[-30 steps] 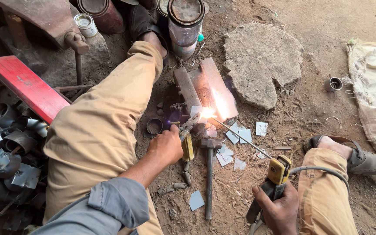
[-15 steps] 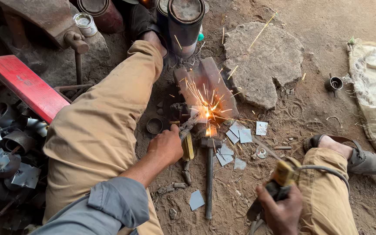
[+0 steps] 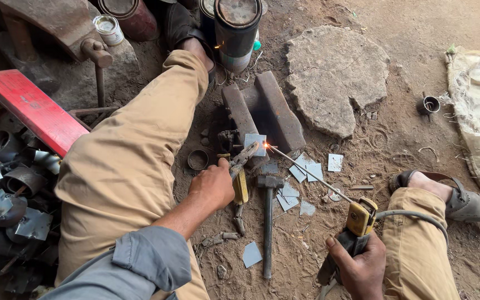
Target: The person sits on the ground and uses a welding torch to join a small metal plate to a cylindrical metal piece held in a vise. They adjust the metal pieces with pliers and their hands, then weld the assembly again.
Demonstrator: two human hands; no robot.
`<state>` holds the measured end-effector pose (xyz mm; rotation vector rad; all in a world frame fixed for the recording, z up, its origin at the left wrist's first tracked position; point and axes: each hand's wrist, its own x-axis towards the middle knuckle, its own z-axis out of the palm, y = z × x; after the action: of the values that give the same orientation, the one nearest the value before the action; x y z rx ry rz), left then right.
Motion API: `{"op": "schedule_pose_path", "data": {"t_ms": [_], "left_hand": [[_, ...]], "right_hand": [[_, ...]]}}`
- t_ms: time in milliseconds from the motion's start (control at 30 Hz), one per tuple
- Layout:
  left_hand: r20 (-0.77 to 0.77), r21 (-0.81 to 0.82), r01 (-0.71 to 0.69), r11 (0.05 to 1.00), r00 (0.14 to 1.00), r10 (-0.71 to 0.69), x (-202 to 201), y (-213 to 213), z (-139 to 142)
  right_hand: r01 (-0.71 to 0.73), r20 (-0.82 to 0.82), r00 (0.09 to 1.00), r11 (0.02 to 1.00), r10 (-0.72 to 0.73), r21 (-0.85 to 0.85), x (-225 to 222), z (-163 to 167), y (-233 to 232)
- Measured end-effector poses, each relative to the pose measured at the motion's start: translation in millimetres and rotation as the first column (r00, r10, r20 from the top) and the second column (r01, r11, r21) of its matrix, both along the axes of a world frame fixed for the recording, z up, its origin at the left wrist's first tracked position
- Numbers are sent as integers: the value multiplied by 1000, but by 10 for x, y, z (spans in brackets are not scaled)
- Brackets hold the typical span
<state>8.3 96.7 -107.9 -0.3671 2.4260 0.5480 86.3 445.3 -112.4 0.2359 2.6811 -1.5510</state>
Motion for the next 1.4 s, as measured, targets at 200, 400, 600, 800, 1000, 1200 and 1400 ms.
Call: {"op": "schedule_pose_path", "data": {"t_ms": [200,400,600,800,1000,1200,1400], "left_hand": [[5,1,6,1000,1000,-6,3,-2,0],[0,-5,16,1000,1000,-16,5,-10,-58],[-31,-21,47,999,998,-48,11,-29,-160],[-38,-11,88,996,995,-88,49,-33,-122],[-40,22,-11,1000,999,12,2,7,-8],[38,67,-72,995,997,69,16,5,117],[107,120,-101,988,990,89,57,-14,260]], "right_hand": [[-19,12,1000,999,19,-34,-9,-2,7],[-40,21,999,999,41,-33,-14,-7,38],[-50,8,999,999,50,-16,-14,-48,61],[-68,-74,996,984,56,-167,1,-21,67],[25,-208,978,998,-35,-51,4,136,19],[37,-164,986,999,-35,7,-6,306,-90],[37,-123,992,999,-39,-20,-46,436,-188]]}}
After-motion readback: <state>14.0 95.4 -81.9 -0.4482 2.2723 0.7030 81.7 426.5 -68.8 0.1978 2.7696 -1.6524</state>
